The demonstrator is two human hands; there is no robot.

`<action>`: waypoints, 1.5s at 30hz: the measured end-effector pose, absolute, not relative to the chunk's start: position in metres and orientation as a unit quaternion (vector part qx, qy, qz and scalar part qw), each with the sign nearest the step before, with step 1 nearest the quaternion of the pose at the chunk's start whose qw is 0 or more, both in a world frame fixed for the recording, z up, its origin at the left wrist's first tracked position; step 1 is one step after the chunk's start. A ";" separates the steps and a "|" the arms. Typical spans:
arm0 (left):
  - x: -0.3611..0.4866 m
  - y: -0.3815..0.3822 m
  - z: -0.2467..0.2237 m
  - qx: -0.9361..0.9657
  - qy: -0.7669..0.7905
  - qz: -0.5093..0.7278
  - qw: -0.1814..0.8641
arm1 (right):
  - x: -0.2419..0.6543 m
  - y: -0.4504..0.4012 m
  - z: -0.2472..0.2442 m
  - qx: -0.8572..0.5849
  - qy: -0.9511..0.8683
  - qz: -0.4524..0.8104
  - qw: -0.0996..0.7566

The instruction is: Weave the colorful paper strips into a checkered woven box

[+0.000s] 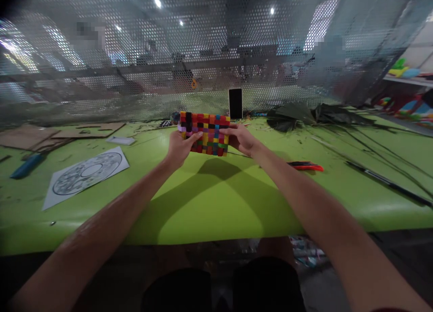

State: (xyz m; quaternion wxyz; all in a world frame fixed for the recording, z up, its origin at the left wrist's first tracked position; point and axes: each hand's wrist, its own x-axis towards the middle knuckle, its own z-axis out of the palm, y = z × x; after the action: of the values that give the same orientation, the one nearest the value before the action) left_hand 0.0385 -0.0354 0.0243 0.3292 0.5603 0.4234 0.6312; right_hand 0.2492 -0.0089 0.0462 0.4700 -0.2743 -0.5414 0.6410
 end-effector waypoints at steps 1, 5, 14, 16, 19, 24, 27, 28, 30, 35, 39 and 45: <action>0.038 -0.036 0.024 0.561 0.414 0.628 0.344 | 0.250 -0.009 0.047 -0.279 -0.541 0.639 0.471; 0.037 -0.034 0.022 0.562 0.382 0.615 0.400 | 0.253 -0.008 0.049 -0.296 -0.545 0.628 0.470; 0.035 -0.029 0.022 0.530 0.363 0.603 0.473 | 0.260 0.001 0.047 -0.290 -0.538 0.622 0.489; 0.035 -0.029 0.023 0.527 0.369 0.599 0.476 | 0.261 0.003 0.045 -0.293 -0.540 0.619 0.490; 0.036 -0.028 0.024 0.518 0.375 0.596 0.486 | 0.260 0.005 0.043 -0.294 -0.538 0.623 0.487; 0.036 -0.029 0.026 0.481 0.357 0.592 0.540 | 0.258 0.002 0.041 -0.285 -0.544 0.638 0.464; 0.035 -0.029 0.026 0.456 0.346 0.588 0.571 | 0.258 0.001 0.044 -0.274 -0.557 0.639 0.455; 0.035 -0.030 0.026 0.454 0.346 0.587 0.575 | 0.259 0.001 0.044 -0.274 -0.562 0.634 0.455; 0.035 -0.030 0.025 0.462 0.347 0.584 0.571 | 0.259 0.002 0.044 -0.280 -0.574 0.618 0.458; 0.035 -0.031 0.019 0.520 0.363 0.581 0.510 | 0.251 0.002 0.040 -0.289 -0.588 0.591 0.470; 0.035 -0.032 0.018 0.533 0.363 0.595 0.480 | 0.242 -0.003 0.041 -0.293 -0.602 0.548 0.501; 0.037 -0.033 0.019 0.509 0.382 0.604 0.479 | 0.233 -0.013 0.043 -0.307 -0.634 0.491 0.512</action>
State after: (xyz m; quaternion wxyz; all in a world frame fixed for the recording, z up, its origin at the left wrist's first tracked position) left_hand 0.0373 -0.0329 0.0191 0.4795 0.5095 0.3823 0.6036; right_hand 0.2328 -0.0132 0.0429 0.5124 -0.3067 -0.6340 0.4913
